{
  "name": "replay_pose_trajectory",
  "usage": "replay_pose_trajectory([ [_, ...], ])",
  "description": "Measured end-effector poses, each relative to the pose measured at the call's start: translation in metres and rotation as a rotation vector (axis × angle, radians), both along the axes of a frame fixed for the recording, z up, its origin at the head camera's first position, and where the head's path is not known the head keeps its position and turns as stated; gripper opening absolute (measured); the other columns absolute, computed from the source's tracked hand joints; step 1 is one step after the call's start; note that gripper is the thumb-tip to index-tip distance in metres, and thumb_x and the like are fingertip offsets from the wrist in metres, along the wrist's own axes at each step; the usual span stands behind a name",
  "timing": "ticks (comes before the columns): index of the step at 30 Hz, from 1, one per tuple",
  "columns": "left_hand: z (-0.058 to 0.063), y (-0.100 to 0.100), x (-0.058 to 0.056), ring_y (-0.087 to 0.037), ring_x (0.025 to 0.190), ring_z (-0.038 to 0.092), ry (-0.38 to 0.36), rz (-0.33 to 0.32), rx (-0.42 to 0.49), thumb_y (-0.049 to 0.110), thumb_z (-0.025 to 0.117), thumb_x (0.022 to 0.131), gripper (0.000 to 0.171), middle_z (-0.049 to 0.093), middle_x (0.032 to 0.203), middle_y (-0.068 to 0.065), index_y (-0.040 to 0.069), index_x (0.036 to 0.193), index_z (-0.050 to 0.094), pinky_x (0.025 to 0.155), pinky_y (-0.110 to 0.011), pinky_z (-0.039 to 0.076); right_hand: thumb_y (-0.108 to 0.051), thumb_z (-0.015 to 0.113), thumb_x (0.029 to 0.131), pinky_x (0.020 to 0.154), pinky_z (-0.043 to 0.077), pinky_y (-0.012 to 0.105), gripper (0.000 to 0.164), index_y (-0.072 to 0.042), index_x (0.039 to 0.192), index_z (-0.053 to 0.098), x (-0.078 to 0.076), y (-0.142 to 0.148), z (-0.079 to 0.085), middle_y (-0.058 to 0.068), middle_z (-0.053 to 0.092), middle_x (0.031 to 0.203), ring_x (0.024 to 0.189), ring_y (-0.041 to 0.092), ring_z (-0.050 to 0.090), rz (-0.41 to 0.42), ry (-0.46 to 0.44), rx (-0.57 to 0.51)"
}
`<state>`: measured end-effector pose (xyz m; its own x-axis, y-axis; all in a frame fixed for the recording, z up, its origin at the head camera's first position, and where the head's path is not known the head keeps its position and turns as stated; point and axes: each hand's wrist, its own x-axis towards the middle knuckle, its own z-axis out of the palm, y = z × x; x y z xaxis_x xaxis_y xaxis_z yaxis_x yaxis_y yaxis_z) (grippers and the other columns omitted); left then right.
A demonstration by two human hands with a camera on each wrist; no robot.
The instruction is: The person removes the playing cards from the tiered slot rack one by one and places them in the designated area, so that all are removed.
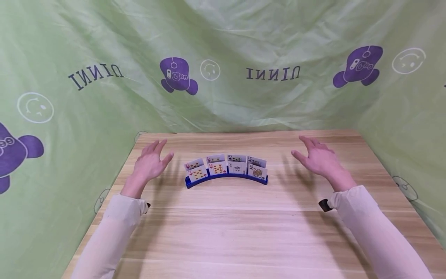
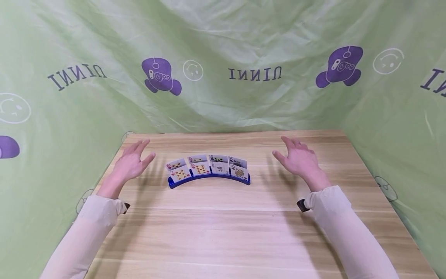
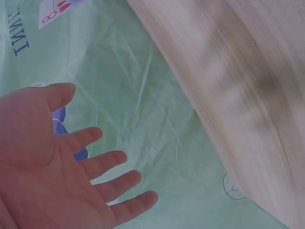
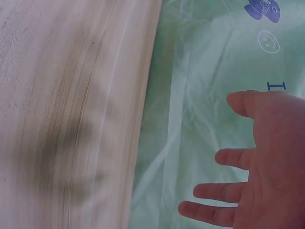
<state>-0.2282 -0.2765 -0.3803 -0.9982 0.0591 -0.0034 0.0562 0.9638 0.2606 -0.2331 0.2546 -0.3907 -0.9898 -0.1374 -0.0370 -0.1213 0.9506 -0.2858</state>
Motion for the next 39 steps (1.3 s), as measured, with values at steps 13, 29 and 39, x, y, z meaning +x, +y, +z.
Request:
replay_pose_trajectory([
  [13,0.0,-0.001,0.004,-0.05,0.144,0.027,-0.005,-0.013,0.055,0.046,0.048,0.102,0.068,0.028,0.161,-0.022,0.015,0.158,0.026,0.105,-0.07,0.034,-0.065,0.034,0.099,0.097,0.039,0.069,0.082,-0.008,0.156,0.025,0.001,0.002,-0.003,0.034,0.037,0.151,0.134,0.056,0.039,0.01,-0.009,-0.035],
  [29,-0.004,-0.005,0.008,-0.047,0.132,0.048,0.011,-0.03,0.058,0.036,0.051,0.101,0.055,0.05,0.149,-0.021,0.008,0.149,0.044,0.103,-0.063,0.04,-0.062,0.037,0.1,0.097,0.041,0.068,0.077,-0.009,0.154,0.029,0.004,-0.001,-0.005,0.031,0.043,0.149,0.132,0.053,0.044,0.013,0.012,-0.069],
  [39,-0.006,-0.005,0.012,-0.039,0.117,0.064,0.023,-0.019,0.083,0.034,0.054,0.1,0.055,0.063,0.134,-0.02,0.009,0.148,0.043,0.092,-0.06,0.047,-0.06,0.038,0.1,0.095,0.042,0.066,0.075,-0.008,0.153,0.032,0.006,-0.001,-0.006,0.03,0.049,0.144,0.128,0.051,0.05,0.023,0.036,-0.095],
])
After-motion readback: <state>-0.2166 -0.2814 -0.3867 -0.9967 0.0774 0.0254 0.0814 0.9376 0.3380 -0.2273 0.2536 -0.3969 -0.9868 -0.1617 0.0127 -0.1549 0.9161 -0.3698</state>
